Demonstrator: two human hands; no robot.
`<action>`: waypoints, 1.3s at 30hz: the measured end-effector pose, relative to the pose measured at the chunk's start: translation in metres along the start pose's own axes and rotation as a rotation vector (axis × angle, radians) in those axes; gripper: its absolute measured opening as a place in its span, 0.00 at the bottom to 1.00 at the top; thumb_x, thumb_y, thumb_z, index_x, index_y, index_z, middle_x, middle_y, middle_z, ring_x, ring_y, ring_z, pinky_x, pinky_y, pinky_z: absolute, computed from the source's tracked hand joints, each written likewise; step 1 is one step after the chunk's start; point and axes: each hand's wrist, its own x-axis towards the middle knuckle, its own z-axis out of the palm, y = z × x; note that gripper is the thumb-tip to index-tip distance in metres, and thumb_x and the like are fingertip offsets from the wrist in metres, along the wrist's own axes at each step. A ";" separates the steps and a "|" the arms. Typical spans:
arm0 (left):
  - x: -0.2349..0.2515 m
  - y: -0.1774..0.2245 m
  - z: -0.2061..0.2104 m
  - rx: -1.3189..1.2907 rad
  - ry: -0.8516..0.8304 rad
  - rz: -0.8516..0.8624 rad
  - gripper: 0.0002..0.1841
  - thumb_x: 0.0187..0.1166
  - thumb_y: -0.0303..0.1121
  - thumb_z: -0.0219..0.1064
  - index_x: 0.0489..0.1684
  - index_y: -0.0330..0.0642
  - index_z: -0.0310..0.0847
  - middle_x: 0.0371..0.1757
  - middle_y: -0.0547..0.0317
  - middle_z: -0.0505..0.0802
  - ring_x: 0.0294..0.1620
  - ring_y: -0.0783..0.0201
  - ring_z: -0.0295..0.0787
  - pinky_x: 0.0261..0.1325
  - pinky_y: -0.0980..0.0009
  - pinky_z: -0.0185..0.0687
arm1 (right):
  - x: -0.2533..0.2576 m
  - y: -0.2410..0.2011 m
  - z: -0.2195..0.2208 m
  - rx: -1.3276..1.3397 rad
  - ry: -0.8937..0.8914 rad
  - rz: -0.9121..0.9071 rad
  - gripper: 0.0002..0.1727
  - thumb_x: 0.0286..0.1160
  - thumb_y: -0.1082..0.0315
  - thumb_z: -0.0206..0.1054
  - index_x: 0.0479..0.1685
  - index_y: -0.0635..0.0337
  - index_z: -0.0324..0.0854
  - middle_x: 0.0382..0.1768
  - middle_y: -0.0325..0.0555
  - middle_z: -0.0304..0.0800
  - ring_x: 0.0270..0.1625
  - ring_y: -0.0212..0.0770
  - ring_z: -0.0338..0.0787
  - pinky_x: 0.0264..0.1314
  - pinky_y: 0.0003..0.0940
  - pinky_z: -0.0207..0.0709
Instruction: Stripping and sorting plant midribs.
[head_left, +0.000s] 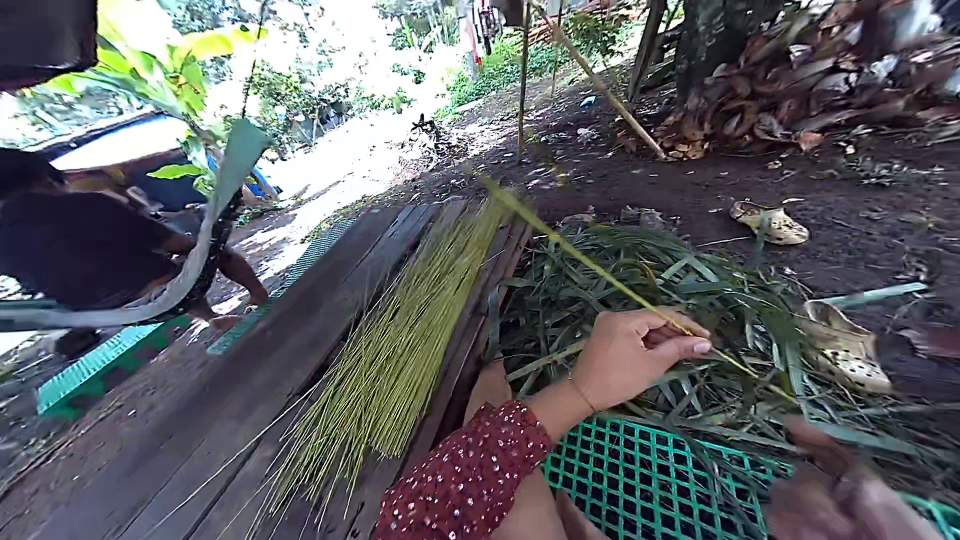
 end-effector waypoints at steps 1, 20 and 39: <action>-0.005 0.006 0.004 -0.014 -0.009 0.007 0.08 0.76 0.23 0.71 0.45 0.26 0.90 0.36 0.54 0.95 0.34 0.78 0.88 0.44 0.81 0.85 | 0.006 0.007 0.020 0.059 0.025 0.021 0.20 0.90 0.51 0.55 0.75 0.39 0.76 0.27 0.16 0.85 0.26 0.18 0.82 0.30 0.17 0.78; -0.023 -0.001 -0.002 -0.189 -0.062 0.263 0.01 0.78 0.37 0.74 0.39 0.54 0.90 0.46 0.70 0.98 0.42 0.72 0.97 0.46 0.77 0.94 | 0.047 -0.005 -0.013 0.319 0.600 -0.295 0.22 0.94 0.62 0.37 0.63 0.60 0.77 0.13 0.24 0.73 0.12 0.19 0.72 0.18 0.14 0.71; -0.036 0.005 0.003 -0.143 -0.045 0.281 0.02 0.80 0.36 0.73 0.38 0.53 0.87 0.47 0.70 0.98 0.44 0.73 0.97 0.46 0.79 0.93 | 0.048 -0.001 0.023 0.280 0.286 -0.172 0.19 0.91 0.65 0.48 0.66 0.62 0.81 0.16 0.23 0.76 0.15 0.17 0.73 0.20 0.13 0.71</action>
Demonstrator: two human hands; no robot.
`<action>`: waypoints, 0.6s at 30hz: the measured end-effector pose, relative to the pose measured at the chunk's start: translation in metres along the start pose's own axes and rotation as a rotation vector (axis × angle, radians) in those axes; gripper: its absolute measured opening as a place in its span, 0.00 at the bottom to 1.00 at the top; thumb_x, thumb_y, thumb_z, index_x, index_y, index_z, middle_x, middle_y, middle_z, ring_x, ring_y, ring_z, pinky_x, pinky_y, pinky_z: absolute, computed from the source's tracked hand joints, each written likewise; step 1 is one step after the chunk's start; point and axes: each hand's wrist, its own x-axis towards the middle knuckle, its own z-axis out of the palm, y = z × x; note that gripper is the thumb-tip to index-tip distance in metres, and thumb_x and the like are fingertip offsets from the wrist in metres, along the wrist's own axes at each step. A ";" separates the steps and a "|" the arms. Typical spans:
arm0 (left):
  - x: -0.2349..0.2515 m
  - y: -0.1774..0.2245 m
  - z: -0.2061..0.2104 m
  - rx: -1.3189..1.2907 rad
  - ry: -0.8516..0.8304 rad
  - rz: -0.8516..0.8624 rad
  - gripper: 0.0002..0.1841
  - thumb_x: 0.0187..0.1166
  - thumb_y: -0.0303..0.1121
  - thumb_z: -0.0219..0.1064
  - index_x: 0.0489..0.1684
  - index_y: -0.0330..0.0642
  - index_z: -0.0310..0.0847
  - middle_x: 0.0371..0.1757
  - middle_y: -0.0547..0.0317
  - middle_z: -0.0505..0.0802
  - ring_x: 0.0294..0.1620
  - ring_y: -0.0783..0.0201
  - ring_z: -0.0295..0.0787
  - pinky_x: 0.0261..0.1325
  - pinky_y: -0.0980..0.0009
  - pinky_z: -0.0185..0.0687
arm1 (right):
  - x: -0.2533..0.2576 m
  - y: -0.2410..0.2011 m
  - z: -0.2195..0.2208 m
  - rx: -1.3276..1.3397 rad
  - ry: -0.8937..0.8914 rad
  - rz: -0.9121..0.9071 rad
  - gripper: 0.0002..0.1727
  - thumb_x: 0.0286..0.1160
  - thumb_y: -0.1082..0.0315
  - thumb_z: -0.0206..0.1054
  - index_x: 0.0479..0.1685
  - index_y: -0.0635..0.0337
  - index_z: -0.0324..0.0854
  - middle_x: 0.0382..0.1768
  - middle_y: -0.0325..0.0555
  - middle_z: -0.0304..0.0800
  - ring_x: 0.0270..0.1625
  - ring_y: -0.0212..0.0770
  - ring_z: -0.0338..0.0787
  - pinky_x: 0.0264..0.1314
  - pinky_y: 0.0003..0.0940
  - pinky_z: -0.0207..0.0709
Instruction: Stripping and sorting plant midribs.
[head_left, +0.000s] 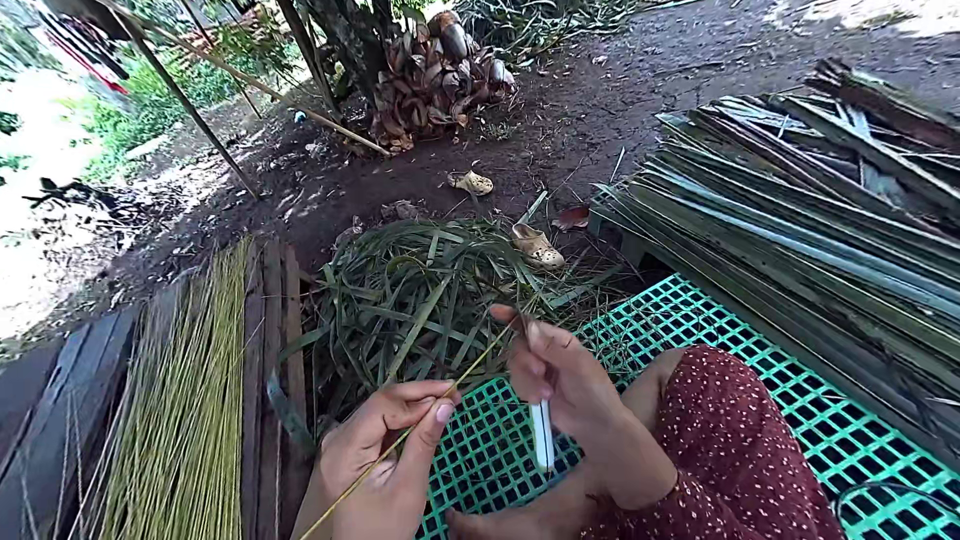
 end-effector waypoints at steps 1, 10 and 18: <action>-0.001 0.000 0.000 0.009 0.000 -0.008 0.03 0.79 0.36 0.73 0.37 0.53 0.87 0.47 0.70 0.98 0.43 0.74 0.97 0.44 0.80 0.93 | 0.007 -0.005 -0.009 -0.001 0.106 -0.013 0.21 0.92 0.66 0.43 0.66 0.63 0.80 0.14 0.26 0.75 0.14 0.19 0.73 0.19 0.14 0.71; -0.002 -0.007 -0.003 0.361 -0.077 0.386 0.12 0.84 0.29 0.67 0.30 0.39 0.71 0.46 0.59 0.94 0.54 0.73 0.93 0.58 0.78 0.89 | -0.015 -0.011 -0.009 0.127 -0.259 0.264 0.23 0.89 0.60 0.55 0.78 0.58 0.73 0.19 0.21 0.77 0.17 0.17 0.75 0.21 0.12 0.72; 0.001 -0.004 -0.001 0.437 -0.181 0.528 0.10 0.84 0.26 0.65 0.31 0.37 0.72 0.45 0.54 0.92 0.55 0.68 0.92 0.63 0.76 0.87 | -0.003 -0.014 -0.011 0.078 -0.205 0.193 0.18 0.89 0.63 0.53 0.67 0.60 0.82 0.17 0.22 0.78 0.15 0.17 0.74 0.20 0.13 0.71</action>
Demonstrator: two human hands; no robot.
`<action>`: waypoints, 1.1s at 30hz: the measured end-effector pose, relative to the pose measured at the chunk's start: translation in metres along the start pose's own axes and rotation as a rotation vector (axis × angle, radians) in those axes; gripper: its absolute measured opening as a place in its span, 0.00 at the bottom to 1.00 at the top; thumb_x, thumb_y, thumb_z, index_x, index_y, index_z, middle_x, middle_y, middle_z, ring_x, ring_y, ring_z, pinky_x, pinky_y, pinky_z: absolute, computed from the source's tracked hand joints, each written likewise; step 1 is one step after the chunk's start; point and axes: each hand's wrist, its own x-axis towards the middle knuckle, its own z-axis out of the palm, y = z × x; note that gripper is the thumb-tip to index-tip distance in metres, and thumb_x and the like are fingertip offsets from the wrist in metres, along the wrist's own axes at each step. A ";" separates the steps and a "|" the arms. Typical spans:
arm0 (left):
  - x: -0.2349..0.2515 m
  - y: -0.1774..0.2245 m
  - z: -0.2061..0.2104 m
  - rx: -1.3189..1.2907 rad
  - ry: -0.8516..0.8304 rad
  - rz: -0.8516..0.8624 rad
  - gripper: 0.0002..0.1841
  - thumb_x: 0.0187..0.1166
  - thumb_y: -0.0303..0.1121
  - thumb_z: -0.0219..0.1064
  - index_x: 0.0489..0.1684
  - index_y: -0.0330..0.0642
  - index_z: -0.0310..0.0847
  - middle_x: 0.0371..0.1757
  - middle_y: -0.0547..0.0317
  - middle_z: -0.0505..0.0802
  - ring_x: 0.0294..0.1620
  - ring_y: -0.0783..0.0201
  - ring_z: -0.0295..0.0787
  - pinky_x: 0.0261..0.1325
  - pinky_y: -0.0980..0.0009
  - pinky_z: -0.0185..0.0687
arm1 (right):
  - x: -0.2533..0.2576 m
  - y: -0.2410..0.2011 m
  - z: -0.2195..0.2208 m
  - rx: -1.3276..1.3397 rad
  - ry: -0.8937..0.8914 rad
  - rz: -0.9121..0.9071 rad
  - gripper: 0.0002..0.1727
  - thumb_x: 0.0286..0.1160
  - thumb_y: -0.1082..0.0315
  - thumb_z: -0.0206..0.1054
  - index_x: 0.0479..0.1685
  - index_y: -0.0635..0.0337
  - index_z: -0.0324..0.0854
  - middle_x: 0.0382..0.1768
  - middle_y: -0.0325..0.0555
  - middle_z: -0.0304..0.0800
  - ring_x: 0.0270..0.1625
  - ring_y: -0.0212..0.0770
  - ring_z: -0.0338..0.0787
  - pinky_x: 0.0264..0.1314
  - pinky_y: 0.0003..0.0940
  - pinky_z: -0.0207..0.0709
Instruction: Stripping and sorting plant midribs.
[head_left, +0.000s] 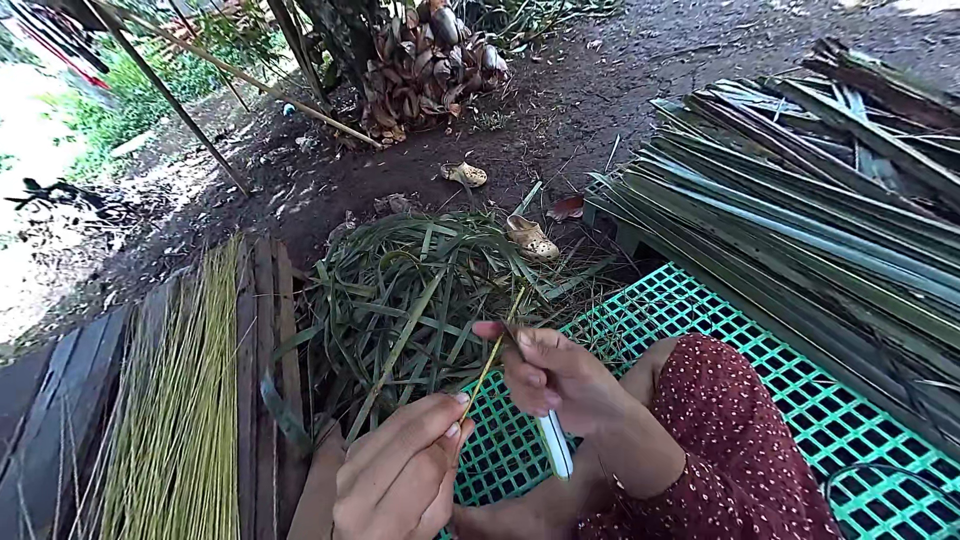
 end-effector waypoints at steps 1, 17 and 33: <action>0.000 0.000 0.001 0.001 -0.004 0.008 0.10 0.84 0.26 0.65 0.30 0.37 0.72 0.45 0.54 0.92 0.55 0.68 0.92 0.62 0.76 0.87 | 0.003 -0.005 -0.007 -0.003 0.093 -0.014 0.19 0.90 0.64 0.48 0.66 0.60 0.81 0.15 0.24 0.77 0.14 0.18 0.74 0.20 0.13 0.71; 0.005 0.016 0.018 -0.619 0.279 -0.730 0.02 0.77 0.35 0.74 0.35 0.54 0.88 0.45 0.67 0.98 0.41 0.72 0.97 0.46 0.77 0.94 | -0.002 0.035 0.021 -0.027 -0.093 -0.155 0.21 0.88 0.62 0.59 0.73 0.62 0.79 0.23 0.20 0.81 0.21 0.15 0.75 0.23 0.13 0.69; 0.002 0.015 0.021 -0.621 0.254 -0.811 0.06 0.75 0.28 0.74 0.32 0.54 0.87 0.44 0.66 0.99 0.40 0.71 0.97 0.46 0.75 0.95 | -0.007 0.018 -0.004 -0.008 0.118 -0.104 0.19 0.89 0.64 0.53 0.69 0.61 0.80 0.18 0.22 0.78 0.17 0.18 0.75 0.22 0.14 0.72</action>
